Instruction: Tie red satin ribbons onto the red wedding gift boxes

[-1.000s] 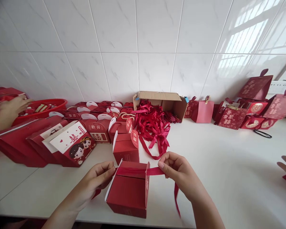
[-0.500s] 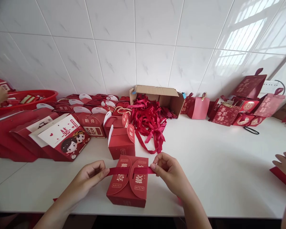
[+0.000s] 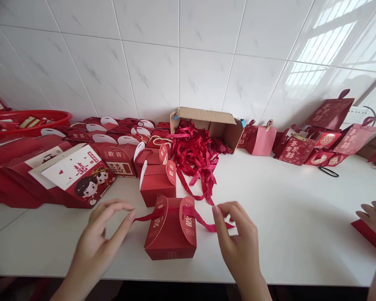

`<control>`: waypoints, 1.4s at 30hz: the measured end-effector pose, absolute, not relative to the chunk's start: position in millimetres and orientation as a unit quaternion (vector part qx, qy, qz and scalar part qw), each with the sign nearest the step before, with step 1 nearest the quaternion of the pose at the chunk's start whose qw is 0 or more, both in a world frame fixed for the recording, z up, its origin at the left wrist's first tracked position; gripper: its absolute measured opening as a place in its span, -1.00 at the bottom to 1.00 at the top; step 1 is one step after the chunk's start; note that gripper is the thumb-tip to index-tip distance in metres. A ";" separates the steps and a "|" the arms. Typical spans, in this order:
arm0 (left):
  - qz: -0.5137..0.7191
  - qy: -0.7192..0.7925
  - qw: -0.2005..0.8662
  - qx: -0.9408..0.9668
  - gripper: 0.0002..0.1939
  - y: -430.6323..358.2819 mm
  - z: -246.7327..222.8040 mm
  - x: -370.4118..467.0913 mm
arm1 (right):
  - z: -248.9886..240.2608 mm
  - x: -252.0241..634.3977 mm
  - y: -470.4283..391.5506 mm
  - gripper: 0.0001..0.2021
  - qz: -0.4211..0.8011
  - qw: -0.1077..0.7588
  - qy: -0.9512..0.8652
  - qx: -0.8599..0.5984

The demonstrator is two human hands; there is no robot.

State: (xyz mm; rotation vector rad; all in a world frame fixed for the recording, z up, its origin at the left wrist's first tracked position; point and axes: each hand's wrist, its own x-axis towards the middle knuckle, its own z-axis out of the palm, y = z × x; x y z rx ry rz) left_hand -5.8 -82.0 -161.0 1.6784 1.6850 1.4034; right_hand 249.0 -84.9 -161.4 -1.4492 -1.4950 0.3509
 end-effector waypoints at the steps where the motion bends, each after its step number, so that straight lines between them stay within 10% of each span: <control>1: 0.489 0.601 0.187 0.604 -0.85 -89.7 -161.1 -6.1 | -161.7 248.4 -90.7 -0.67 0.180 0.475 -0.624 -0.594; 8: 0.255 0.587 0.297 0.709 -0.72 -109.0 -184.0 -1.3 | -167.8 235.5 -99.2 -0.46 0.447 0.255 -0.614 -0.599; 19: 0.644 0.411 0.547 0.343 -0.55 -84.3 -156.4 6.7 | -174.4 225.3 -82.1 -0.73 0.502 0.672 -0.355 -0.412; 42: 0.663 0.427 0.532 0.310 -0.63 -83.5 -155.7 21.3 | -169.2 238.3 -83.2 -0.83 0.425 0.738 -0.291 -0.435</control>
